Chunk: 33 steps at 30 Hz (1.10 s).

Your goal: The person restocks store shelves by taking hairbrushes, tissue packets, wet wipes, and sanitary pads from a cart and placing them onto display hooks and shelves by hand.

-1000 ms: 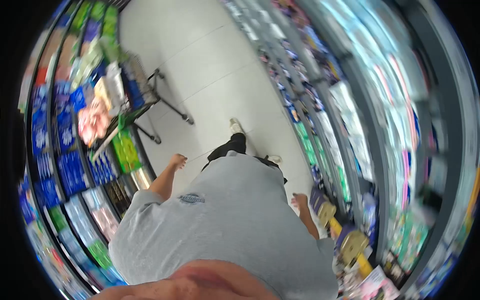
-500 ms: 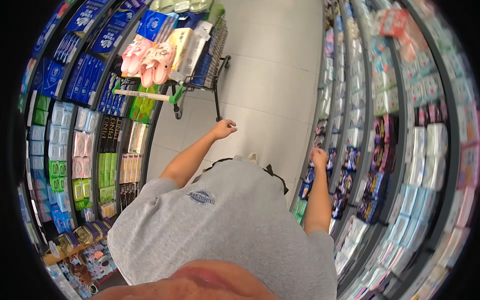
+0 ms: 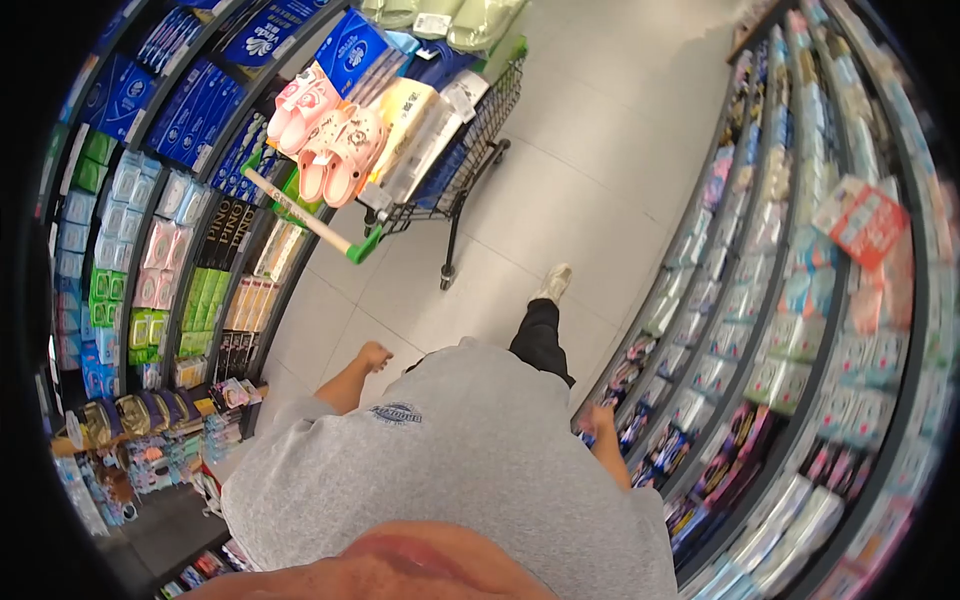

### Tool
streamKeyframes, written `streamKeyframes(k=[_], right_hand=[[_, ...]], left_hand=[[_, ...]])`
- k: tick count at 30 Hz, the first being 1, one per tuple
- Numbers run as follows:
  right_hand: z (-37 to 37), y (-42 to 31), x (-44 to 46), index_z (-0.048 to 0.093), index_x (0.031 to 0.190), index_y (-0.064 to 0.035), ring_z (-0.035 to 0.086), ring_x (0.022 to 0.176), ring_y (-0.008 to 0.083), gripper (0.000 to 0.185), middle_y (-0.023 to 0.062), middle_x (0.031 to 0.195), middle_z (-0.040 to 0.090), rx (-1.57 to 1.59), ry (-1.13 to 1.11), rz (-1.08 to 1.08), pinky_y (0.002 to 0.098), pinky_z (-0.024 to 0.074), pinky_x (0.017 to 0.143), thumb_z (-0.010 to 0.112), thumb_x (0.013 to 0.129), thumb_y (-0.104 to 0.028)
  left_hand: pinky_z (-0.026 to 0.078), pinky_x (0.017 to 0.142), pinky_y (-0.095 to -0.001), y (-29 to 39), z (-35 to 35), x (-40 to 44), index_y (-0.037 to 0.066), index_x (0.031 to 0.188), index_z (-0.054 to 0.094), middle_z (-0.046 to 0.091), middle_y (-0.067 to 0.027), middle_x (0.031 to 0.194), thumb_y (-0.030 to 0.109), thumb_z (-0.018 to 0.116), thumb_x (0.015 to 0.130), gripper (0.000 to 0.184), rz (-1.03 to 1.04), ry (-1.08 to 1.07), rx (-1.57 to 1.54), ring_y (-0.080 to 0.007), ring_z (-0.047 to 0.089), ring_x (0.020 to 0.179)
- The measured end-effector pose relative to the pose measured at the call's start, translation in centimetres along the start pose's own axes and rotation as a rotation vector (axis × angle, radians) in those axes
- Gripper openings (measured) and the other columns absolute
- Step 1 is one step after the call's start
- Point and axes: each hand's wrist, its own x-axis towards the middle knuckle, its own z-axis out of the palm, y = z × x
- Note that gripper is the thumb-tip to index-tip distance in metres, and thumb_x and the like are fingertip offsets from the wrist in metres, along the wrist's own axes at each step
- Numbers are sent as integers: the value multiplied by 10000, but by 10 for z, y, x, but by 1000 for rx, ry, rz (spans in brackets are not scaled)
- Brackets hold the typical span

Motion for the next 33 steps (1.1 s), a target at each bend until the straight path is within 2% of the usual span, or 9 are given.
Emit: streamKeyframes(k=[2,4,6,8,13,14,17,24,33], right_hand=[[10,28,1,628,1067,-41,684,683,334,394,197,820,689,1293,-189,1256,449,523,568,649,843,-364],[21,106,17,632,1053,-39,689,730,342,403,193,855,695,-7,-328,159,455,530,598,645,836,-379],[-35,127,85,629,1066,-19,686,756,321,439,169,880,704,122,-404,144,451,537,631,613,852,-401],[-93,129,165,640,1047,-26,686,803,320,446,155,891,706,1015,-112,1225,451,535,716,607,838,-418],[-264,182,408,621,707,-40,609,563,183,228,94,708,645,690,75,309,312,452,457,589,861,-206],[-338,131,432,627,822,-27,606,553,162,200,84,740,661,982,101,520,285,438,451,607,865,-221],[-413,96,512,652,1000,-33,635,653,135,248,72,818,690,979,129,476,278,468,554,630,887,-253],[-445,24,581,656,1065,-3,652,756,136,332,83,871,698,1013,55,222,271,478,626,654,895,-287],[-545,-34,652,637,1110,60,680,902,225,411,180,969,710,776,248,48,340,533,801,727,840,-237]], left_hand=[[529,497,-382,4,8,11,-59,771,694,676,-177,683,248,671,801,310,-75,31,-76,-258,661,586],[532,552,-406,35,6,22,-55,997,667,689,-196,912,269,665,852,355,-179,-45,-139,-286,660,697],[533,557,-409,101,4,21,-48,944,684,697,-178,887,279,653,862,338,-162,-6,-150,-283,664,690],[540,571,-406,171,2,26,-35,766,698,685,-184,713,295,670,787,332,5,33,-157,-292,682,683],[510,741,-462,381,-48,38,2,883,698,677,-238,888,332,689,776,347,570,251,-45,-375,660,834],[518,768,-438,417,-62,23,13,938,705,687,-225,917,319,688,785,342,622,276,-146,-356,669,859],[522,813,-410,495,-103,-12,27,1013,705,702,-200,950,325,696,790,372,673,366,-164,-331,677,895],[510,783,-300,557,-171,-61,29,1092,685,700,-58,896,209,686,863,291,633,360,-390,-130,632,830],[492,785,-235,607,-324,-53,-9,1111,648,687,-39,980,84,677,901,232,972,595,-697,-85,616,880]])
